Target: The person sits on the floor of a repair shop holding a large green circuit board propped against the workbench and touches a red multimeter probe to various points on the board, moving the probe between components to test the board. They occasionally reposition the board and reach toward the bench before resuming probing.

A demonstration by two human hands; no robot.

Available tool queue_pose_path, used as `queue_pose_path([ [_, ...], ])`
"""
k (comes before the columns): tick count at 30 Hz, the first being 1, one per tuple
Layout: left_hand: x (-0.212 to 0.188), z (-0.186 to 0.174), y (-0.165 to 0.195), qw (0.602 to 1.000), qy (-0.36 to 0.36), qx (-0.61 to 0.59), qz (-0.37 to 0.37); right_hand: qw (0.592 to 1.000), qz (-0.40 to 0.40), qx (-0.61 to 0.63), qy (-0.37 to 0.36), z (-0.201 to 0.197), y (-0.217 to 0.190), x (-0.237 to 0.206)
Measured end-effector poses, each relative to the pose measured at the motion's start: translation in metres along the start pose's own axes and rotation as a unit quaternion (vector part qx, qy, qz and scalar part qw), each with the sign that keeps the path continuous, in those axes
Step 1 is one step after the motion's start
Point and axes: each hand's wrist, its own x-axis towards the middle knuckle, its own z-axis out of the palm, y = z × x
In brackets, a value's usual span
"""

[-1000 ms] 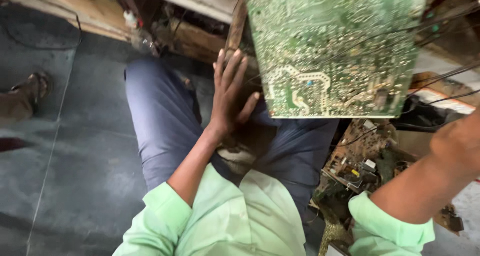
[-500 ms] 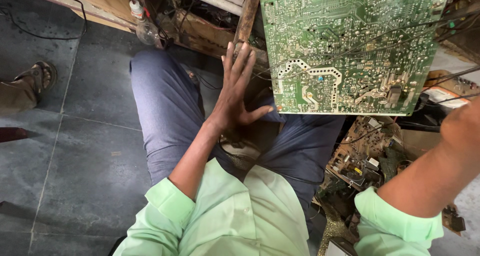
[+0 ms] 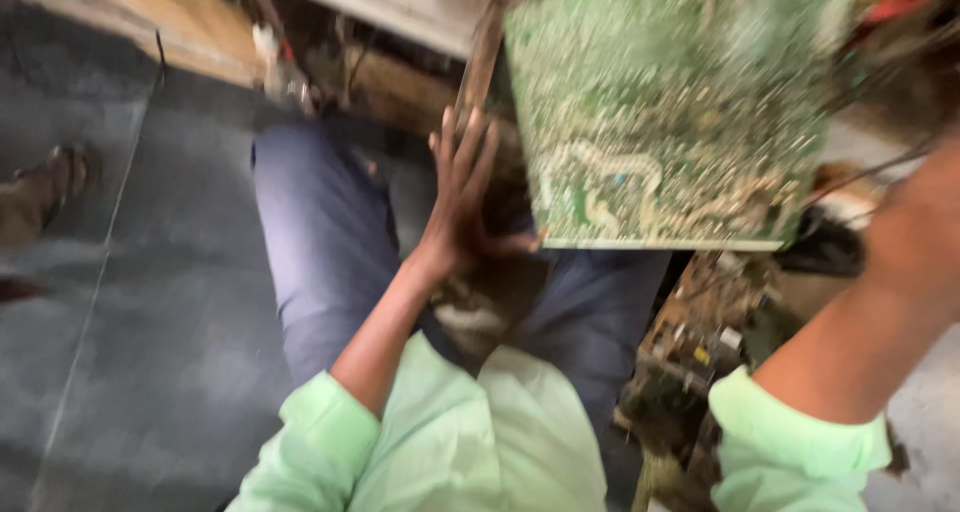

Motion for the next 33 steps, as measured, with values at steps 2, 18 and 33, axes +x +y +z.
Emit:
queue_pose_path([
  [2, 0.009, -0.003, 0.003, 1.0, -0.013, 0.004, -0.012, 0.999, -0.007, -0.013, 0.034, -0.001, -0.005, 0.021],
  [18, 0.032, -0.04, 0.041, 1.0, 0.004, -0.016, -0.022, 0.993, 0.081, -0.027, 0.078, 0.004, -0.036, 0.141],
  [33, 0.057, 0.032, -0.026, 0.957, 0.216, 0.193, -0.018, 0.965, 0.245, -0.071, -0.063, -0.002, -0.039, 0.185],
])
